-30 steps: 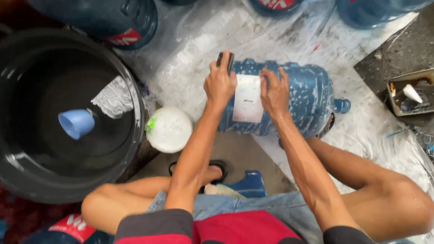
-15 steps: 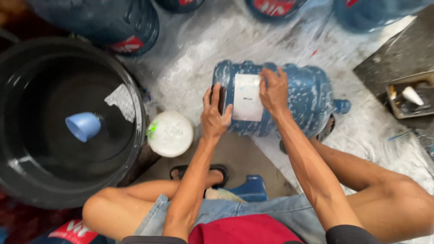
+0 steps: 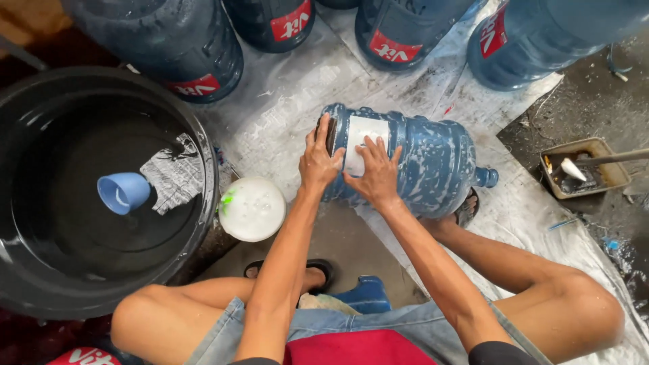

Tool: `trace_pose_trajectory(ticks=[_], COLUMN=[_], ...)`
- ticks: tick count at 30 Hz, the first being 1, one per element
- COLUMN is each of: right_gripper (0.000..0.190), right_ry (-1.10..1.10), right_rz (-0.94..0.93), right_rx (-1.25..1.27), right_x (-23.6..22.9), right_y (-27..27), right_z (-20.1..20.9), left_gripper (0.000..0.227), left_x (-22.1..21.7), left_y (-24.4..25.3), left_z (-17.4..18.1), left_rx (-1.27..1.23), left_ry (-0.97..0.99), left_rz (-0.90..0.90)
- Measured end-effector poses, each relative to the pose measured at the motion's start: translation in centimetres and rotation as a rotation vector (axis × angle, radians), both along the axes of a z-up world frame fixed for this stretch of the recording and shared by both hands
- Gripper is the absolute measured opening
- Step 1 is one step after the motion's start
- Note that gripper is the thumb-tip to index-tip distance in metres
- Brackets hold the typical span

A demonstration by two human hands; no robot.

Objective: The person scrubs the exterior of a large blue water jug with a soapy sponge, then peels off a white label from the jug's side. The person continues scrubbing the jug's surface after label removal.

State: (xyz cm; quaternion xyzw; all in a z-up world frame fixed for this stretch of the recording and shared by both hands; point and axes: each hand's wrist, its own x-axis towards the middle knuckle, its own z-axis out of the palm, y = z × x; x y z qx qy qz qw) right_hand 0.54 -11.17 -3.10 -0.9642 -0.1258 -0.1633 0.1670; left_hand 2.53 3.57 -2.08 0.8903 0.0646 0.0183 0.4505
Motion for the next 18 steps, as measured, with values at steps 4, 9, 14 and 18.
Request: trace_pose_trajectory(ticks=[4, 9, 14, 18], right_gripper=[0.059, 0.056, 0.036, 0.050], right_ry=[-0.015, 0.000, 0.043, 0.038], right_rz=[-0.014, 0.000, 0.081, 0.053], right_rx=[-0.036, -0.070, 0.050, 0.084], right_x=[0.6, 1.0, -0.1, -1.1], right_y=[0.1, -0.2, -0.8, 0.2], right_z=[-0.2, -0.3, 0.8, 0.4], left_gripper=[0.086, 0.085, 0.088, 0.088], left_x=[0.4, 0.8, 0.5, 0.2], left_y=[0.0, 0.1, 0.2, 0.2], left_z=[-0.2, 0.7, 0.5, 0.7], left_rx=[-0.007, -0.022, -0.039, -0.031], left_ry=[0.059, 0.089, 0.116, 0.123], left_rz=[0.001, -0.023, -0.007, -0.002])
